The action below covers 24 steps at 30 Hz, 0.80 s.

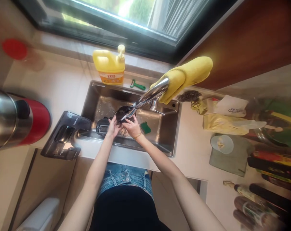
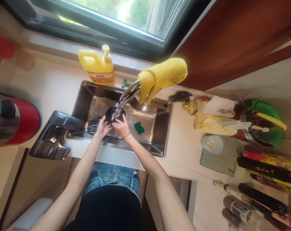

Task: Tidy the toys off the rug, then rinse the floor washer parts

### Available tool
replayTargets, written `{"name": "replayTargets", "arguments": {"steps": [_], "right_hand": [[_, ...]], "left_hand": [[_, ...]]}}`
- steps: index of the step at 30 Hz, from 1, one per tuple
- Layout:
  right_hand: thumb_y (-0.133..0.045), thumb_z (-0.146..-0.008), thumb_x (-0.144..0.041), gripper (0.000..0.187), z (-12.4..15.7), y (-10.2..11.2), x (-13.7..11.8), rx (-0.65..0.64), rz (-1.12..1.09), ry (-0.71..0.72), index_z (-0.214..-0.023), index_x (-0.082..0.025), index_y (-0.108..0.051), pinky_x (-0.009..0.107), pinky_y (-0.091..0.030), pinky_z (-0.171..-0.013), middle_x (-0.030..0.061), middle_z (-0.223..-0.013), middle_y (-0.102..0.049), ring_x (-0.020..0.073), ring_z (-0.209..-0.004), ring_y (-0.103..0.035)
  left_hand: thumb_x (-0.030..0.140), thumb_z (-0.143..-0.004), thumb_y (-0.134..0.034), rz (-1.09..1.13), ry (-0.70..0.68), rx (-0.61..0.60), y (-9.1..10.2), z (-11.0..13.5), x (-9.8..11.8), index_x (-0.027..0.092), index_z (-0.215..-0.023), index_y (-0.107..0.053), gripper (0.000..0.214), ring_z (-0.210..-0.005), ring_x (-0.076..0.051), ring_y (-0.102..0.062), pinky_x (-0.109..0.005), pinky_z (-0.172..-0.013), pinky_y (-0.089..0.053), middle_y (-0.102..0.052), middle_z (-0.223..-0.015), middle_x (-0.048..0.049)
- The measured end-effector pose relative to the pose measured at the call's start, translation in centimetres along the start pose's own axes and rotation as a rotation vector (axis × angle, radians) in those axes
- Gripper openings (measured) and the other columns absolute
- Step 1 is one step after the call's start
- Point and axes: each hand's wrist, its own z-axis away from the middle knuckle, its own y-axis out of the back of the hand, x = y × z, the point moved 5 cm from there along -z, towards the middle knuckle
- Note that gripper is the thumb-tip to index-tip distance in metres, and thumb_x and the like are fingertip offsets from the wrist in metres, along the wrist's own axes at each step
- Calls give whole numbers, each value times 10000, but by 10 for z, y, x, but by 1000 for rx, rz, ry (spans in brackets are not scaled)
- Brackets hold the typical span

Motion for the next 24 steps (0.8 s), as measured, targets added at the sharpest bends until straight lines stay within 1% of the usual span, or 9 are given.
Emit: {"name": "replayTargets", "arguments": {"steps": [1,3,6,8,10,15,18,21,24], "right_hand": [[-519,-953,-91,276,-1,-1,-1,-8,0,33,-1018,-245,-738,627,-177,-1219,24,-1006,-778,220,-1160,-658],[-514,-950,-73,284,-1,-3,-2,-30,-19,101,-1006,-244,-733,615,-219,-1211,17,-1010,-777,206,-1181,-646],[-515,-943,-57,284,0,1,1,-65,-112,161,-1008,-242,-721,598,-256,-1201,14,-1040,-772,186,-1193,-636],[-525,-933,-55,280,-1,8,6,-90,-215,149,-1007,-249,-712,595,-248,-1202,10,-1058,-769,178,-1208,-625],[-540,-924,-68,267,-4,16,10,-124,-326,109,-995,-265,-705,590,-232,-1209,-1,-1057,-768,176,-1228,-610],[-496,-963,-158,246,-10,33,16,-208,-427,19,-980,-300,-695,596,-164,-1234,-7,-1051,-764,180,-1244,-597],[-476,-983,-216,240,-9,40,17,-224,-454,-28,-989,-318,-694,588,-158,-1240,-6,-1046,-763,177,-1242,-602],[-533,-970,-300,164,-7,44,17,-212,-532,-54,-984,-312,-696,587,-190,-1232,-1,-1009,-768,186,-1200,-632],[-549,-962,-351,158,-5,46,15,-201,-581,-62,-975,-301,-699,589,-190,-1228,2,-994,-769,189,-1171,-647]], "left_hand": [[533,-953,-436,12,-13,5,2,1,5,278,-1461,-407,569,-867,-233,-698,-392,-799,-566,-712,-1050,-78],[630,-948,-322,34,-1,1,3,2,14,193,-1428,-464,664,-855,-263,-694,-414,-762,-565,-720,-1010,-117],[737,-907,-226,9,92,-69,-4,3,21,133,-1383,-524,825,-902,-303,-690,-438,-750,-561,-729,-1008,-158],[764,-888,-246,-41,127,-115,-13,2,23,140,-1351,-563,839,-946,-312,-689,-438,-771,-562,-738,-1009,-158],[742,-897,-297,-81,126,-138,-23,1,26,151,-1319,-596,786,-968,-305,-689,-421,-793,-563,-747,-988,-143],[572,-961,-395,-69,111,-151,-41,0,29,162,-1338,-589,590,-980,-272,-693,-398,-866,-552,-756,-995,-109],[642,-932,-400,-41,129,-166,-45,3,28,158,-1349,-579,664,-996,-291,-688,-425,-881,-546,-751,-1023,-118],[742,-889,-352,-21,143,-197,-44,6,25,157,-1329,-592,771,-1026,-317,-677,-459,-868,-548,-748,-1043,-128],[699,-913,-360,1,194,-219,-41,5,18,159,-1315,-599,714,-1054,-312,-670,-457,-882,-545,-745,-1071,-126]]}}
